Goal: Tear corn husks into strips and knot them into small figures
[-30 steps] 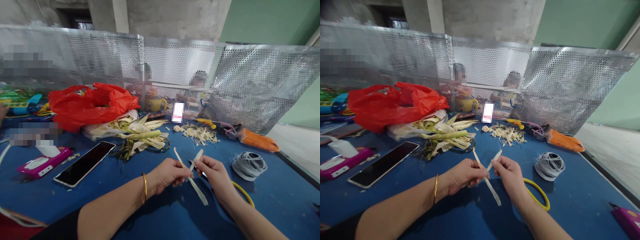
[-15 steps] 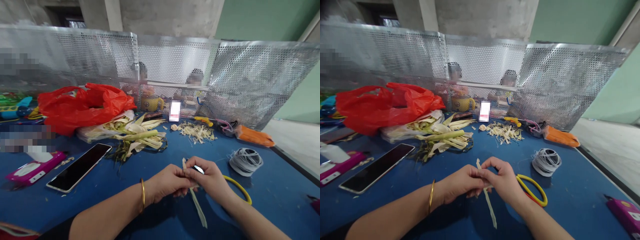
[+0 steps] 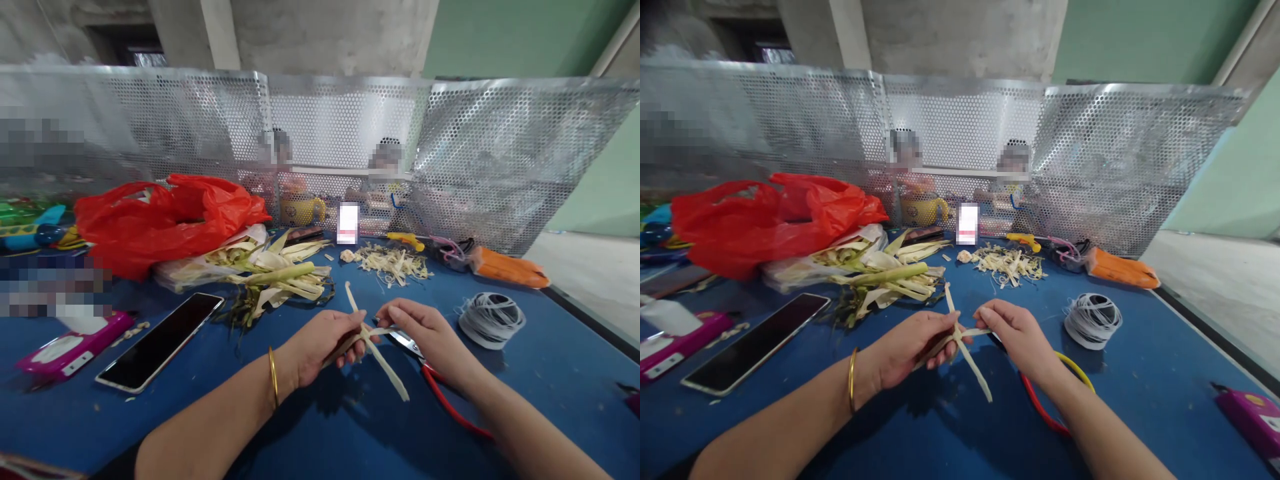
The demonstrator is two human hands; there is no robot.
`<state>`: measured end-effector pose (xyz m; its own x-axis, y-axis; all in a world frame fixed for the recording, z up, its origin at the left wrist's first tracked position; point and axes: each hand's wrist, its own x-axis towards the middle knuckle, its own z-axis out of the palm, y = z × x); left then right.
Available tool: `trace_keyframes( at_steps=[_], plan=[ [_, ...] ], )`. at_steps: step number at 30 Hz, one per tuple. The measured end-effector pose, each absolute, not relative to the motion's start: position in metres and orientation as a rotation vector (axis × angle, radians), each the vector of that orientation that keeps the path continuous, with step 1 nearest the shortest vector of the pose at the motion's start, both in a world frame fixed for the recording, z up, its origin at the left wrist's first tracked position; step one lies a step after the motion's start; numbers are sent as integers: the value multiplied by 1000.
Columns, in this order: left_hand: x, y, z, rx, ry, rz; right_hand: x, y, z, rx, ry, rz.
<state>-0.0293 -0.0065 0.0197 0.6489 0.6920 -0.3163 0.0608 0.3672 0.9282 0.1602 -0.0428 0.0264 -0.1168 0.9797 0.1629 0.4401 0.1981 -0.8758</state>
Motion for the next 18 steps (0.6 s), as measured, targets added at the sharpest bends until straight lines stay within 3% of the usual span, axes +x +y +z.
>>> trace_keyframes(
  at_steps=[4, 9, 11, 18],
  plan=[
    [-30, -3, 19, 1095, 796, 491, 167, -41, 28, -1357, -1960, 724],
    [-26, -5, 14, 1021, 886, 579, 166, -43, 23, -1361, -1981, -51],
    [-25, -5, 13, 971, 879, 653, 164, -45, 23, -1376, -1960, -200],
    [-24, -3, 9, 905, 866, 764, 158, -45, 13, -1440, -2208, 213]
  ],
)
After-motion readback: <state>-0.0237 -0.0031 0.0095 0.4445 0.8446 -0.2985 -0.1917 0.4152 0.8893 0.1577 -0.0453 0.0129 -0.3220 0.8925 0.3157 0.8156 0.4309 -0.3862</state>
